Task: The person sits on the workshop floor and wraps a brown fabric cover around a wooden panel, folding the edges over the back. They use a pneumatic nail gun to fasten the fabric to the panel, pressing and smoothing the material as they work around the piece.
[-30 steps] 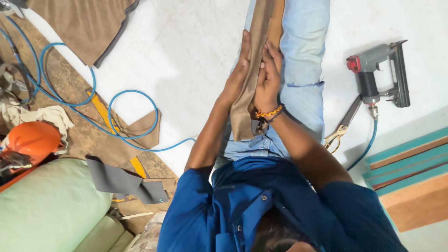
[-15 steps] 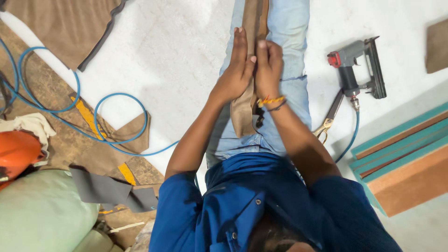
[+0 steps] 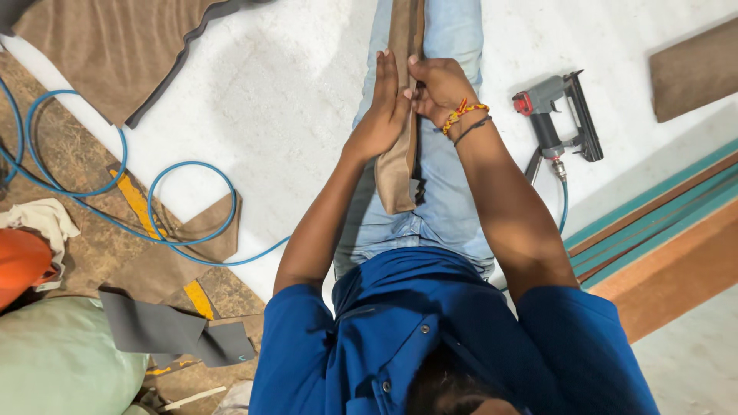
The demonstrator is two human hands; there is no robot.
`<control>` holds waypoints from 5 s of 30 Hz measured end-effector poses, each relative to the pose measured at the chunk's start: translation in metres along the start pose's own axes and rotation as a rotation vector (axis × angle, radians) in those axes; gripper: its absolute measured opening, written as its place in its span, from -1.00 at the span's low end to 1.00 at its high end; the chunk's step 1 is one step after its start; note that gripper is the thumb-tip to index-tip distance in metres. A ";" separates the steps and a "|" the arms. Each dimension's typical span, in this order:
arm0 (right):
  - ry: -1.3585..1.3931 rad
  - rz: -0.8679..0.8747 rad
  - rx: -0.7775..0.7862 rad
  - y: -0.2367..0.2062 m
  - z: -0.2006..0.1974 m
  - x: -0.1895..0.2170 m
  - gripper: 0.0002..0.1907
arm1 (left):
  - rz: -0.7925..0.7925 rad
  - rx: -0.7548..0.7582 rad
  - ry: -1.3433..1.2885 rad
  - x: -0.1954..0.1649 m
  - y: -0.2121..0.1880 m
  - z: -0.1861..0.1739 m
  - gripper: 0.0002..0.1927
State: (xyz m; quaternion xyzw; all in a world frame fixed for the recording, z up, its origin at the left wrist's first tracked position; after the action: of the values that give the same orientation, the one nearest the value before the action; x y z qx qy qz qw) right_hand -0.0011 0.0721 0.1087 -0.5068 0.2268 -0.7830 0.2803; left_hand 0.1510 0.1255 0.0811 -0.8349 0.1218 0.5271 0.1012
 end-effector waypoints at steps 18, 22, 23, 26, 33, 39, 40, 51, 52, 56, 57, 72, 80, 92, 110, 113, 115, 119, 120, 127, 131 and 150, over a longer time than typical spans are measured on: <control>-0.728 -0.599 -0.502 0.036 0.015 -0.033 -0.86 | -0.079 -0.135 -0.650 0.067 0.037 -0.018 -0.30; -0.675 -0.758 -0.433 0.025 0.029 -0.025 -0.88 | -0.195 -0.210 -0.202 0.089 0.106 -0.009 -0.25; -0.656 -0.711 -0.432 0.025 0.029 -0.025 -0.88 | -0.194 -0.144 -0.129 0.085 0.113 -0.003 -0.25; -0.595 -0.668 -0.407 0.030 0.028 -0.027 -0.88 | -0.167 -0.073 -0.262 0.085 0.109 0.009 -0.25; -0.504 -0.756 -0.422 0.040 0.014 -0.043 -0.83 | 0.113 -0.024 -0.379 0.038 0.071 -0.008 -0.34; -0.558 -0.822 -0.341 0.038 0.013 -0.041 -0.81 | 0.149 0.075 -0.168 0.055 0.077 -0.026 -0.35; -0.577 -0.814 -0.334 0.037 0.015 -0.040 -0.81 | 0.114 -0.023 -0.278 0.066 0.085 -0.028 -0.33; -0.388 -0.851 -0.325 0.049 0.012 -0.052 -0.78 | -0.225 -0.022 -0.790 0.085 0.109 0.001 -0.25; -0.370 -0.897 -0.294 0.052 0.009 -0.058 -0.77 | -0.121 -0.026 -0.665 0.079 0.103 0.000 -0.29; -0.316 -0.835 -0.338 0.065 -0.003 -0.076 -0.79 | 0.048 0.022 -0.268 0.053 0.072 -0.004 -0.41; -0.248 -0.841 -0.297 0.067 -0.004 -0.078 -0.79 | 0.043 0.040 -0.187 0.047 0.064 -0.006 -0.43; -0.349 -0.784 -0.184 0.029 -0.146 -0.049 -0.90 | -0.146 -0.078 0.308 0.025 0.042 -0.002 -0.44; -1.641 -0.515 -0.665 -0.027 -0.338 -0.092 -0.33 | -0.174 -0.071 0.367 0.038 0.041 0.002 -0.48; -0.892 -0.526 -0.361 -0.105 -0.306 0.030 -0.49 | -0.210 -0.097 0.302 0.034 0.038 -0.006 -0.67; -0.515 -0.155 0.393 -0.051 -0.079 0.057 -0.82 | -0.246 -0.113 0.403 0.041 0.038 -0.003 -0.58; -0.521 -0.197 0.429 -0.047 -0.080 0.058 -0.86 | -0.240 -0.119 0.423 0.046 0.036 -0.002 -0.59; -0.560 -0.230 0.417 -0.045 -0.080 0.064 -0.84 | -0.239 -0.114 0.410 0.047 0.036 -0.002 -0.56; -0.598 -0.268 0.420 -0.041 -0.074 0.080 -0.91 | -0.248 -0.116 0.406 0.045 0.037 -0.002 -0.49; -0.681 -0.202 0.360 -0.039 -0.073 0.082 -0.91 | -0.240 -0.120 0.422 0.045 0.037 -0.002 -0.50; -0.832 -0.218 0.352 -0.037 -0.064 0.095 -0.77 | -0.235 -0.119 0.401 0.053 0.036 0.000 -0.48; -1.034 -0.046 0.250 -0.035 -0.065 0.098 -0.70 | -0.269 -0.099 0.406 0.052 0.036 -0.002 -0.52; -1.866 -0.733 -0.711 -0.001 -0.307 -0.031 -0.51 | -0.328 -0.131 -0.597 0.014 0.032 0.000 -0.10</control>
State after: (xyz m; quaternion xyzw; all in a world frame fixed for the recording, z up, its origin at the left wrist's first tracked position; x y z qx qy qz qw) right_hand -0.2735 0.1158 -0.0290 -0.9968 -0.0286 -0.0098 -0.0739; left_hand 0.1471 0.0940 0.0675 -0.6572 -0.0828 0.7314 0.1619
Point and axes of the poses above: each hand's wrist, its own y-axis towards the middle knuckle, its own z-axis out of the palm, x = y × z, the point moved 2 cm from there along y, towards the middle knuckle, and after that the axes turned 1 degree about x, right-handed, at the moved point
